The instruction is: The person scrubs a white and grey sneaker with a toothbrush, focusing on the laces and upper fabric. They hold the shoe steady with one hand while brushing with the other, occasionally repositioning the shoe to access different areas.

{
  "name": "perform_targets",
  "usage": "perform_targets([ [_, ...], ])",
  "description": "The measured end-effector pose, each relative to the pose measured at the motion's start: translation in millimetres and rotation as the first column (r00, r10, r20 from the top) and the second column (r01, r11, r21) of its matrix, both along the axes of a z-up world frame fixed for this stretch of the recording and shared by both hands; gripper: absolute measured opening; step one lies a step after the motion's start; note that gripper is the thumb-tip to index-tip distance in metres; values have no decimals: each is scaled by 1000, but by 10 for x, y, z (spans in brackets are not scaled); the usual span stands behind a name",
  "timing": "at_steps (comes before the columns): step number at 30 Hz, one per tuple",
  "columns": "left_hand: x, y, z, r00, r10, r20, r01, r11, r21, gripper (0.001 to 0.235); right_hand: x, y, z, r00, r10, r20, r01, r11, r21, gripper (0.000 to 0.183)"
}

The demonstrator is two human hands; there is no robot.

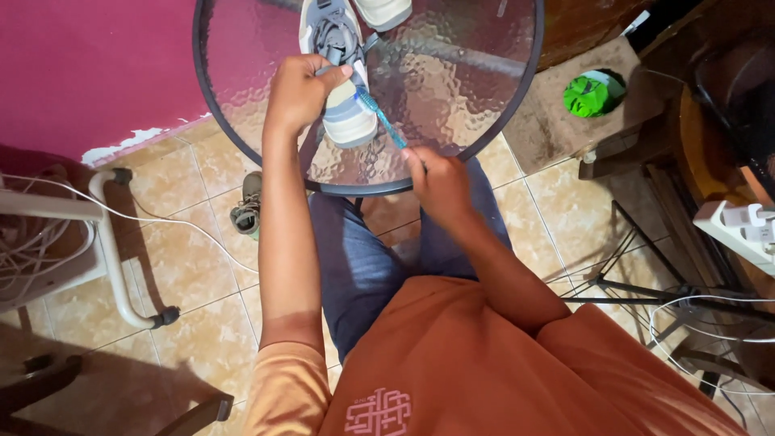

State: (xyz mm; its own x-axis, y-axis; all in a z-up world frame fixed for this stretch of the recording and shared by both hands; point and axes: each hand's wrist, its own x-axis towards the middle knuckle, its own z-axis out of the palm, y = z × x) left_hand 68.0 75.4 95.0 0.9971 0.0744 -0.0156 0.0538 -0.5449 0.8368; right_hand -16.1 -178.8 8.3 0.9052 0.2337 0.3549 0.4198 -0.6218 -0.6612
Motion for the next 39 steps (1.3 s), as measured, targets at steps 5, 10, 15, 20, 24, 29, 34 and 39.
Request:
perform_targets([
  [5,-7,-5,11,1000,-20,-3,20,998,-51,52,-88,28,28,998,36,-60,-38,999,-31,30],
  [10,-1,-20,38,1000,-26,-14,25,997,-71,36,-31,3,92,998,-55,-20,56,997,53,30],
  [15,-94,-81,107,999,-24,-34,18,985,-169,27,-114,15,83,989,58,-136,-47,996,79,29],
  [20,-361,-189,127,974,-32,225,12,996,91,34,-97,-174,6,983,-7,-186,56,964,259,30],
  [24,-436,-215,-79,732,-159,663,-10,970,244,28,-77,-317,-16,964,-75,-254,171,909,381,28],
  [29,-360,-103,-247,827,26,561,-91,992,88,22,-80,-320,49,964,-58,-261,148,928,341,27],
  [34,-239,-37,-159,926,33,377,-13,998,-57,22,-44,-176,82,970,-15,-243,68,975,212,29],
  [39,-138,1,-160,977,5,214,48,969,-244,26,33,39,206,967,-44,-250,66,995,81,35],
])
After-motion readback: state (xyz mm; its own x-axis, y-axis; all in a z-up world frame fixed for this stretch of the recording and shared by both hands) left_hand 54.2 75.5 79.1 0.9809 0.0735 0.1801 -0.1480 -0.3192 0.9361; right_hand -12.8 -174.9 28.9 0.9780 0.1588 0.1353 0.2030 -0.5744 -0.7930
